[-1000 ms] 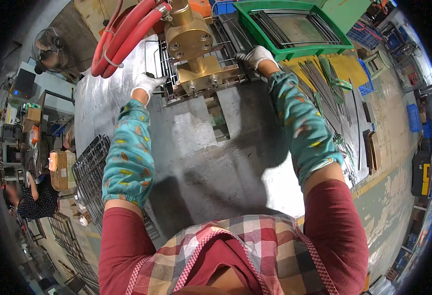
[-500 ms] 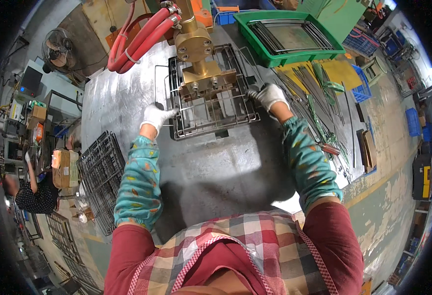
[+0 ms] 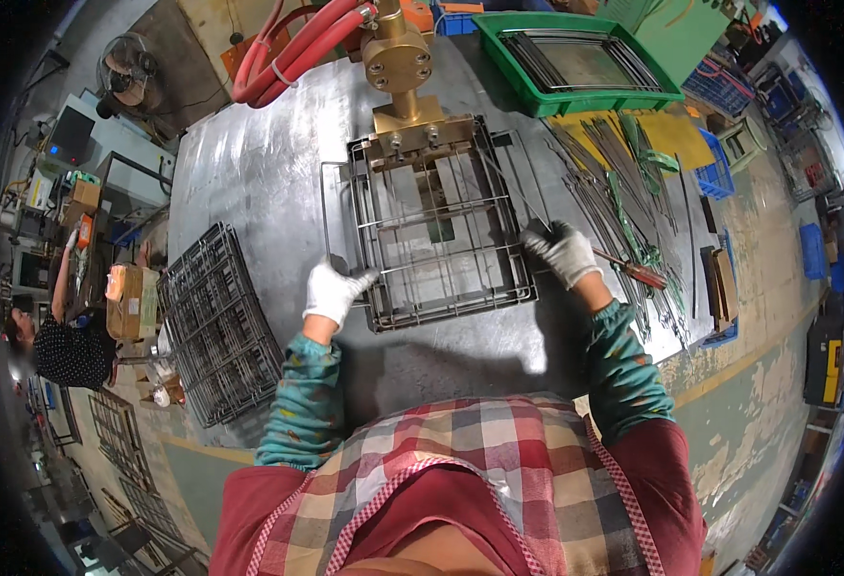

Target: The person assembles metal frames by placing a rectangular frame on a workbench and inserting metal rods into it. They then use a pneumatic machine to press the rods into the frame. The person repeats this process for multiple frames, stacking the finished ones on the table.

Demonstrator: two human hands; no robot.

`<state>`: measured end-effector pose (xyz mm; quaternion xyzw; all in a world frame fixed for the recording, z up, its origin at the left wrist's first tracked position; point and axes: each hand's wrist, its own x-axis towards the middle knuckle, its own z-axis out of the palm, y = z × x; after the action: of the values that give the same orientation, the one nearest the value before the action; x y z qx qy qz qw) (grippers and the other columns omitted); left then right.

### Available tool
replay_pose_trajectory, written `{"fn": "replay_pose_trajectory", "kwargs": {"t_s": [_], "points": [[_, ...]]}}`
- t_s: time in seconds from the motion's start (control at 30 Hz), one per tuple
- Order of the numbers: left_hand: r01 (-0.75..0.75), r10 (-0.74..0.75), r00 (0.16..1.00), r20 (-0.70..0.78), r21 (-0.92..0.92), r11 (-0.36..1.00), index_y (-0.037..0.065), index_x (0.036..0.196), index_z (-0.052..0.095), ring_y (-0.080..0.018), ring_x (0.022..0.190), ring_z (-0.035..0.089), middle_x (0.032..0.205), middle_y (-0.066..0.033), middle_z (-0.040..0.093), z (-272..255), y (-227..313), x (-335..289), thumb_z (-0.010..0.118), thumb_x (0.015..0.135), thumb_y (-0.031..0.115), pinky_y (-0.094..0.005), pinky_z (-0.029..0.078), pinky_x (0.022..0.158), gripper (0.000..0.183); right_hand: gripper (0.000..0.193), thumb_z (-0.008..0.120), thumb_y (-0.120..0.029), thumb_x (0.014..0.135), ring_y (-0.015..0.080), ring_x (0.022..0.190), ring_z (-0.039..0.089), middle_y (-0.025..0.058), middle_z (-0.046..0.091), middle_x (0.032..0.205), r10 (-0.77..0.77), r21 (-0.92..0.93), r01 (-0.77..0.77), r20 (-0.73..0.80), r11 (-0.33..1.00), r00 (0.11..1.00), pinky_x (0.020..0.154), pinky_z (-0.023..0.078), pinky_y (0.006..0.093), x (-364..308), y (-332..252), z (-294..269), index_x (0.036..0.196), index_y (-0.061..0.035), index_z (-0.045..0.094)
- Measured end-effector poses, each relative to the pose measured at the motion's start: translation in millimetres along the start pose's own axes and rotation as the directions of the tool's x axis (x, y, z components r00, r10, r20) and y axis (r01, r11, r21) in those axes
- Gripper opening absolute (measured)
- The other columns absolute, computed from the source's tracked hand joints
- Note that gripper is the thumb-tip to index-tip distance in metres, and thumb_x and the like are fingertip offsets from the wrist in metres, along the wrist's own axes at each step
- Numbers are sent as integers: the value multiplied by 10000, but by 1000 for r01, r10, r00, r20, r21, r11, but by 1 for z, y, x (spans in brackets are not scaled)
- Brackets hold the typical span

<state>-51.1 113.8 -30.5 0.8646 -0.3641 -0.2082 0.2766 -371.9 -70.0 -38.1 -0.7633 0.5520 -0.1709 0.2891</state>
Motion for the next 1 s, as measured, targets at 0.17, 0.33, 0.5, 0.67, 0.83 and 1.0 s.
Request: {"fn": "replay_pose_trajectory", "kwargs": {"t_s": [0.17,0.33,0.5,0.67,0.83,1.0], "points": [[10,-5,998,63,-73,997,-40,947,599,-259,769,640,836,-171,662,-5,-2,-8,788,643,392,-341,502,707,561,232,604,-237,865,274,830,642,82,662,937,-298,105,367,-405,924,865,686,508,313,27,29,5,1092,-192,613],[-3,-5,993,-118,-68,998,-36,1213,484,-260,880,638,979,-207,648,-9,10,59,709,742,384,-340,488,784,670,303,617,-143,808,268,812,631,66,644,916,-525,-212,497,-102,841,845,701,521,332,42,-64,14,1098,-230,619],[-29,34,987,-159,35,999,-1,1050,592,-254,805,646,922,-173,663,3,16,130,698,742,351,-331,497,736,480,192,563,-216,818,272,755,616,73,623,825,-634,-430,603,89,672,768,641,508,387,92,-88,49,1000,-224,625],[104,-103,995,17,-67,992,17,898,654,-226,785,650,838,-134,675,15,-10,173,702,735,322,-326,499,686,348,132,544,-229,819,282,728,617,95,624,778,-669,-472,635,118,612,733,638,504,406,117,-106,56,890,-173,641],[-66,66,997,36,-5,998,51,985,664,-280,905,636,977,-135,670,3,29,148,814,581,353,-338,493,808,526,147,524,-223,828,297,749,609,102,620,793,-639,-508,587,89,631,764,654,491,414,120,-103,63,882,-187,657],[-48,48,999,6,12,999,46,968,662,-225,849,643,946,-102,678,12,11,161,826,570,303,-321,501,772,502,226,618,-318,783,346,896,566,124,599,933,-598,-401,520,-94,754,796,752,457,466,111,-93,53,978,-207,641]]}}
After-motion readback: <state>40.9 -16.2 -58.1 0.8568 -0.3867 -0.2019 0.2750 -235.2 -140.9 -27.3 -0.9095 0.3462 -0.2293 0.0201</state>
